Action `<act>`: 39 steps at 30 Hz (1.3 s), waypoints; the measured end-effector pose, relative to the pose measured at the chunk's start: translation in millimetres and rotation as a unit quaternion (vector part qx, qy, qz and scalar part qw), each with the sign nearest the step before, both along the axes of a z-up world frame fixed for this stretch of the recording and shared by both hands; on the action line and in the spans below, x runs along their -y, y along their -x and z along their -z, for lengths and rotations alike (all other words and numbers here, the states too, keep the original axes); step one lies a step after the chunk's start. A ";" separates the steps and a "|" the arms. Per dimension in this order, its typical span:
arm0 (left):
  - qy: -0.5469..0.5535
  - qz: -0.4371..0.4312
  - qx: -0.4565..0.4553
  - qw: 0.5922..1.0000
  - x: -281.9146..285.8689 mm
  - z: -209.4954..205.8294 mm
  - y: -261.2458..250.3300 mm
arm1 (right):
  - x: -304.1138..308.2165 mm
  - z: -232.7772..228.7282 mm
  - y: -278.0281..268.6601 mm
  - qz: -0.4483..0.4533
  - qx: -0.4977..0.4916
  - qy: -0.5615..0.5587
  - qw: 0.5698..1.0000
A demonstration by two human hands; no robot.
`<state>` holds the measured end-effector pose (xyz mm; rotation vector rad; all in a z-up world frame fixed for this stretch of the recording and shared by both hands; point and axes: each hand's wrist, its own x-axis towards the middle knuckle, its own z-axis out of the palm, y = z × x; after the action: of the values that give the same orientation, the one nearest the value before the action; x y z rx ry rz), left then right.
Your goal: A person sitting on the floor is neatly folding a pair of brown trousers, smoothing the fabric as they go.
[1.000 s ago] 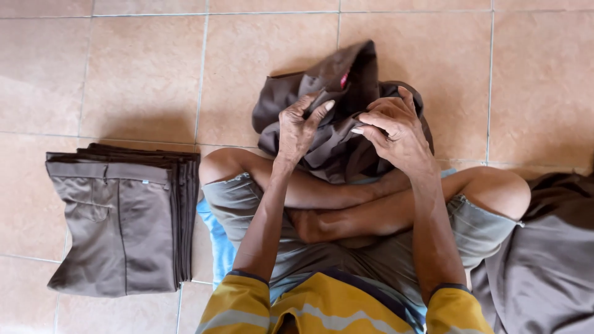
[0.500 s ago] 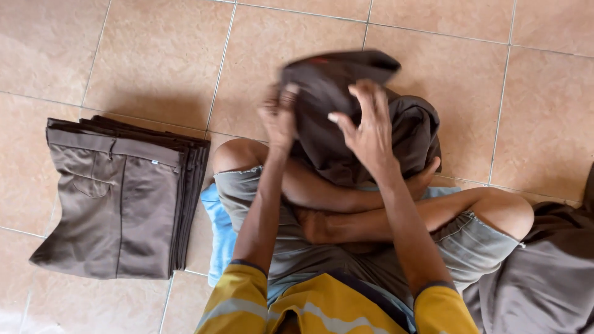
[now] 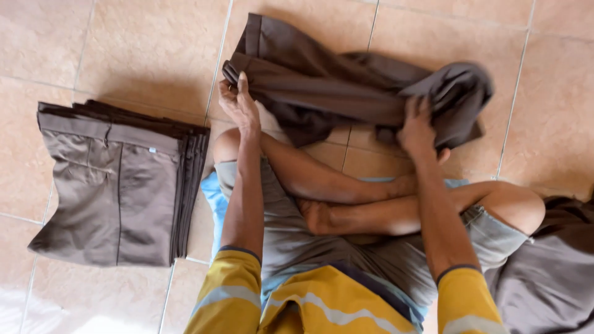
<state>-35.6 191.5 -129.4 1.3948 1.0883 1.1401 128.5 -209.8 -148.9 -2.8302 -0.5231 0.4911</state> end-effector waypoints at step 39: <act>0.330 0.168 0.477 0.797 -21.4 39.4 -5.2 | -71.0 67.5 49.1 -0.056 0.042 0.053 0.996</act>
<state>-30.5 212.8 -168.8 0.3058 0.3756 0.8723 79.4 -138.9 -216.3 -2.9444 -0.6935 0.4342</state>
